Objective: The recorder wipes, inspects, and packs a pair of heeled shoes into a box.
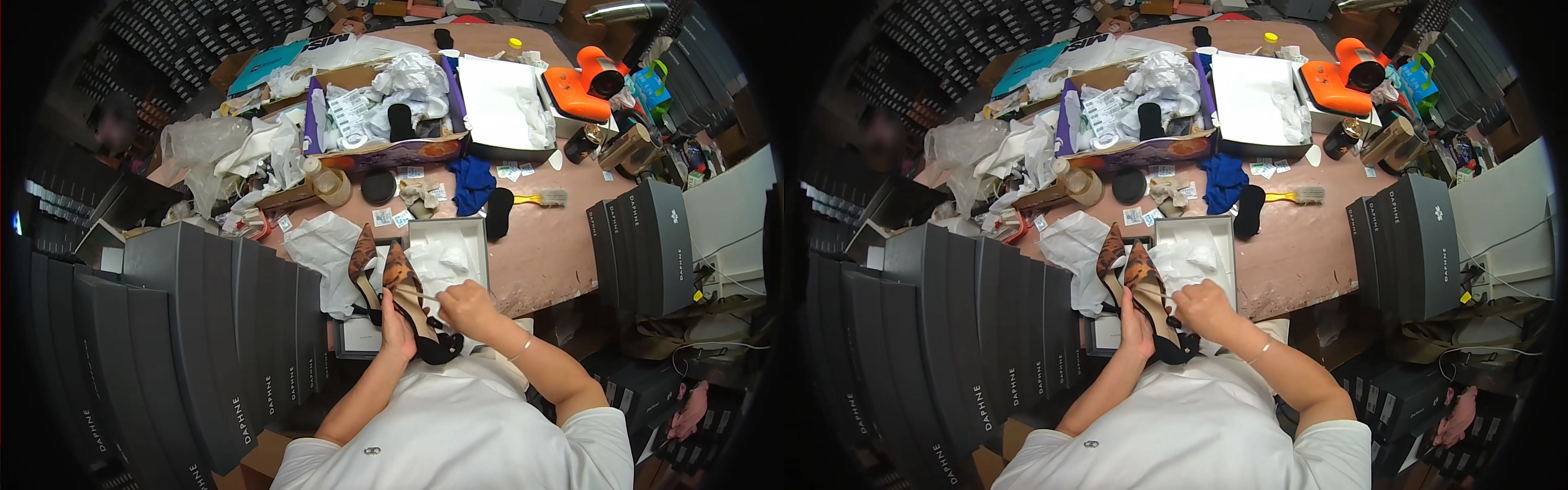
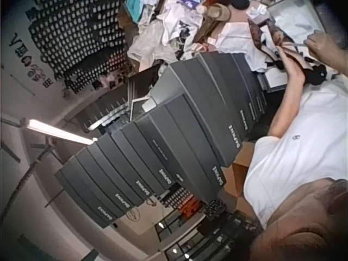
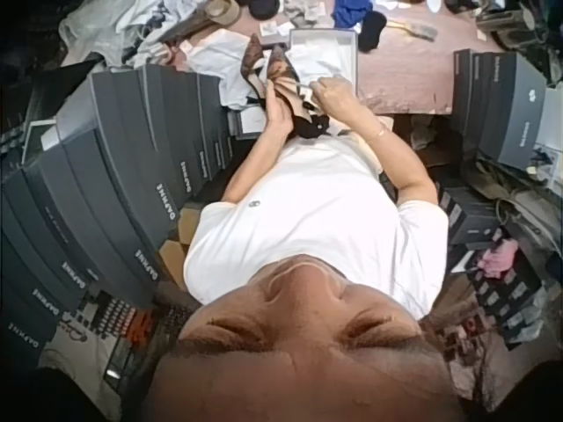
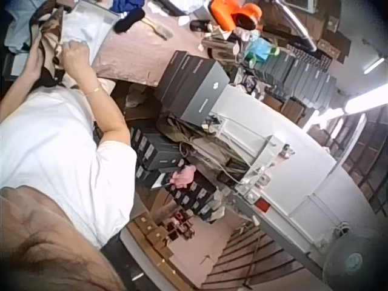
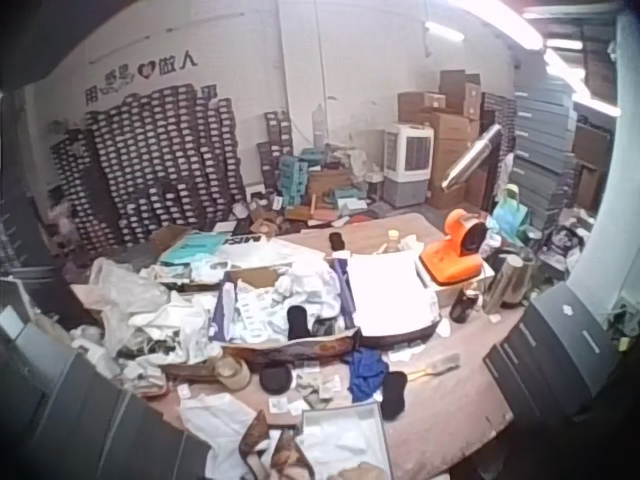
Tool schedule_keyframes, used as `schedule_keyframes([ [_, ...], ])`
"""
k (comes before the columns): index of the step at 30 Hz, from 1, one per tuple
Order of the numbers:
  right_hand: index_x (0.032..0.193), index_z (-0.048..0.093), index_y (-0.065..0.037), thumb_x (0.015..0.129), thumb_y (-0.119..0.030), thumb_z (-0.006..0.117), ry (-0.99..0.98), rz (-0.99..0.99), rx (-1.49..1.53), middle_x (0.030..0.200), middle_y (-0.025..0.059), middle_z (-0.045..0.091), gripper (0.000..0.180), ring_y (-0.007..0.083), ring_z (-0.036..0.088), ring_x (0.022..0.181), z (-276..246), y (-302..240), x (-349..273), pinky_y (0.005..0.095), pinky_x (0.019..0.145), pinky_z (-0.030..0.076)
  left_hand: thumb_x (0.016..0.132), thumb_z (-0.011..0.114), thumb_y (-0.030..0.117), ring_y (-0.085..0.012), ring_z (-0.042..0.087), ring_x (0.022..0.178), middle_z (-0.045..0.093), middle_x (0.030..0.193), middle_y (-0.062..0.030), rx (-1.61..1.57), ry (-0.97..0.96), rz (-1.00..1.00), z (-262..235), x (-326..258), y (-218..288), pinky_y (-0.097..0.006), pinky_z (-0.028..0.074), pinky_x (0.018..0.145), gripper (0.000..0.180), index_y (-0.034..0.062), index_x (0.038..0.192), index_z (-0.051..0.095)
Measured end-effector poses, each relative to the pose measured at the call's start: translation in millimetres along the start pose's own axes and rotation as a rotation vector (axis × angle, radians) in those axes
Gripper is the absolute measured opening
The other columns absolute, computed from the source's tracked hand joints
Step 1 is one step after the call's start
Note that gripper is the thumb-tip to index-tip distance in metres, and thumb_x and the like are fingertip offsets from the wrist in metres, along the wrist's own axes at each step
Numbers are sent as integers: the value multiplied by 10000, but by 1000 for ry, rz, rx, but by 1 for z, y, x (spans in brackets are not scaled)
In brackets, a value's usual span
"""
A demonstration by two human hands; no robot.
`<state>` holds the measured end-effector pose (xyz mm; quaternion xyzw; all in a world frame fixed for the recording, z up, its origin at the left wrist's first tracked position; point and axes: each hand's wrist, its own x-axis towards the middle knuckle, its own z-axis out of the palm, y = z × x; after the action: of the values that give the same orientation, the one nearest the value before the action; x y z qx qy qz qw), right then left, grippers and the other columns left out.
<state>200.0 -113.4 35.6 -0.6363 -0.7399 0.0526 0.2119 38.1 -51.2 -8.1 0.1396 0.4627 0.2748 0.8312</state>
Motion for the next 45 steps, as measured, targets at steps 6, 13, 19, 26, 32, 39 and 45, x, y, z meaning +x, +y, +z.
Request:
schedule_keyframes([
  [6,1070,572,46,815,-246,674,23,300,352,949,217,635,400,380,623,900,-6,18,3,412,805,488,929,312,661,-246,584,999,583,1151,-89,-36,-103,-71,-4,9,20,-402,479,867,706,75,1292,465],
  [13,904,510,91,962,-457,403,-238,298,742,968,311,523,562,444,490,864,64,-21,48,465,818,400,958,294,621,-208,387,1308,403,1415,-66,-33,-91,-67,11,-14,-7,-375,333,1081,684,122,1425,322],
  [19,860,554,137,954,-513,407,-249,340,639,881,324,559,673,448,537,822,37,-30,71,452,784,427,990,358,515,-205,458,1220,463,1336,-80,22,-105,41,16,-13,21,-372,417,1013,576,123,1411,329],
  [26,947,552,122,948,-542,398,47,209,817,981,280,562,682,414,506,986,60,-56,32,477,890,385,988,448,411,-222,635,782,588,909,-101,260,-195,-43,-3,48,49,-377,560,673,387,108,1229,451],
  [32,925,534,105,974,-502,353,-20,242,893,897,286,571,635,427,537,893,53,-55,60,460,833,417,946,526,430,-238,628,747,610,849,-101,147,-51,32,-8,43,56,-371,545,678,360,108,1106,507],
  [39,880,513,121,965,-545,325,-371,416,797,1016,335,525,697,428,508,999,18,-47,49,465,874,385,969,427,508,-199,630,751,639,846,-81,60,-210,26,7,36,28,-338,534,673,454,78,1008,567],
  [45,1046,476,150,953,-513,397,21,104,578,1178,391,440,674,434,451,1118,40,-56,-21,478,904,362,974,425,496,-202,632,766,635,883,-113,134,-230,-6,11,32,20,-331,542,683,494,28,1057,559],
])
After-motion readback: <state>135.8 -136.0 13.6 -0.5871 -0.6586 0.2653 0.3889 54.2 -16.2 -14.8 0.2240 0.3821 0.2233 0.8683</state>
